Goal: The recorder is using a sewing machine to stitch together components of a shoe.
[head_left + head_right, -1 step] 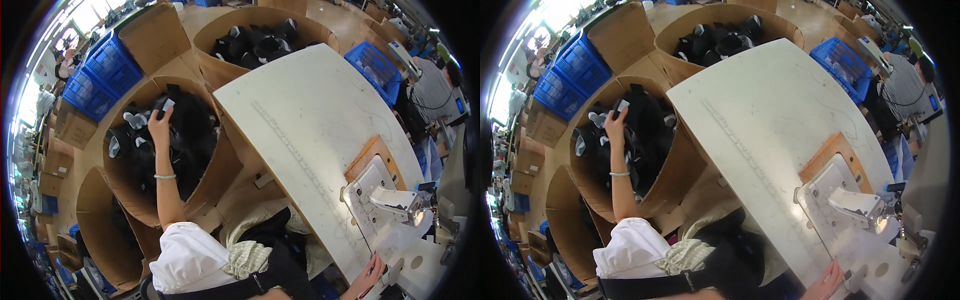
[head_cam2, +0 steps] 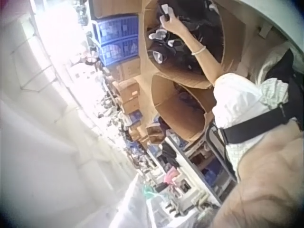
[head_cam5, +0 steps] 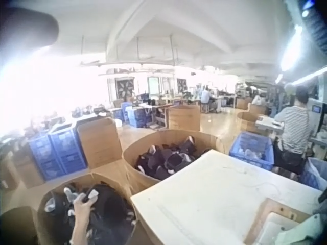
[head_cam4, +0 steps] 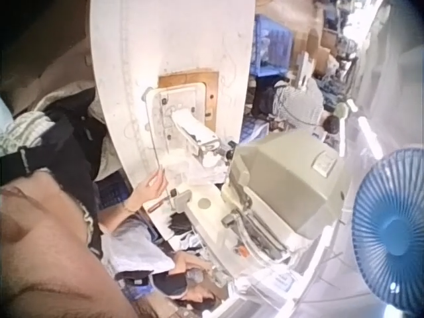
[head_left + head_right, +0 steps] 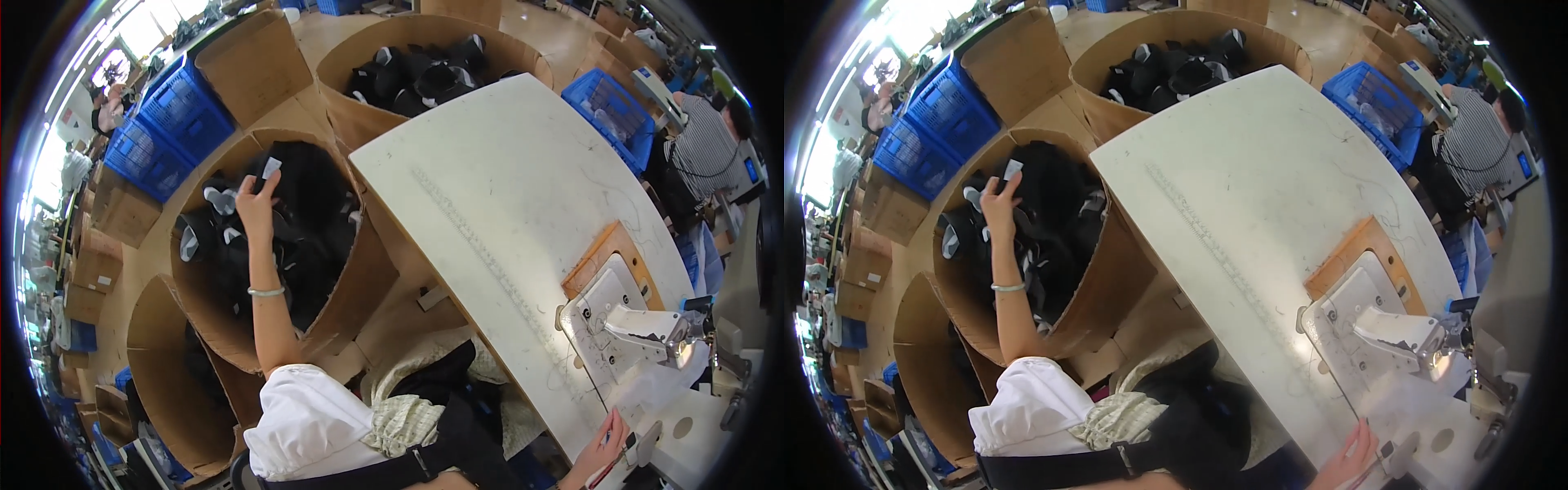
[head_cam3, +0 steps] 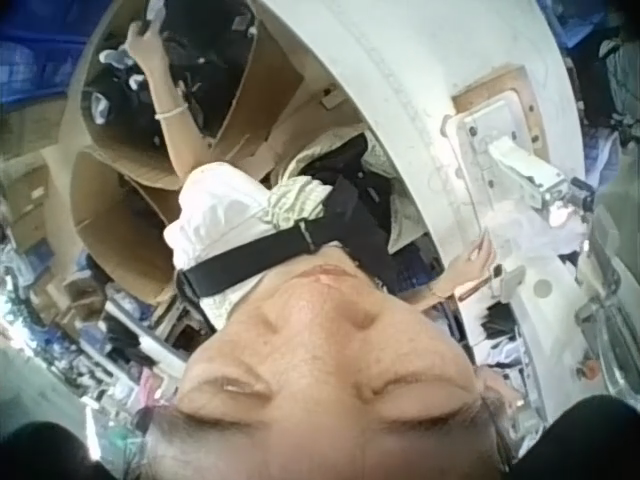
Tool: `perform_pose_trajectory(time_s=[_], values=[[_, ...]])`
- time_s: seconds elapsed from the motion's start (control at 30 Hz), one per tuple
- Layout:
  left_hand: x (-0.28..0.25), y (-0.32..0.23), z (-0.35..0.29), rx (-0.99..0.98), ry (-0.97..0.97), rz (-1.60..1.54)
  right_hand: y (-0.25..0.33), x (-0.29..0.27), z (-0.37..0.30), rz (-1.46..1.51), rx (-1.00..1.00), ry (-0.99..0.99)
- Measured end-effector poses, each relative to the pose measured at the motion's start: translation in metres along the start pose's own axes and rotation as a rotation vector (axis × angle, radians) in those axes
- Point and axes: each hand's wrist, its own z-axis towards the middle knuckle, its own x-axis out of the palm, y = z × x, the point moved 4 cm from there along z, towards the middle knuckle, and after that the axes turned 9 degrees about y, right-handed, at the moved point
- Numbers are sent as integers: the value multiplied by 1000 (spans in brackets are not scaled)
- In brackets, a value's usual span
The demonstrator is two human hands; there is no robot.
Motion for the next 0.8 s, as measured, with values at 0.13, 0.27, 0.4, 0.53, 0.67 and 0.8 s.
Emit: perform_pose_trajectory(time_s=[0.13,0.27,0.4,0.53,0.67,0.8], values=[[30,-129,-12,156,-52,164,66,15,41,70,-323,118],[92,-222,-49,554,6,348,137,15,77,164,-683,165],[163,-270,-85,645,372,224,186,17,108,-8,-920,36],[244,-276,-126,196,991,-24,191,24,134,78,-1026,116],[262,-302,-152,850,1096,-175,162,18,149,293,-860,180],[265,-302,-178,1081,1768,-242,134,14,155,440,-723,303]])
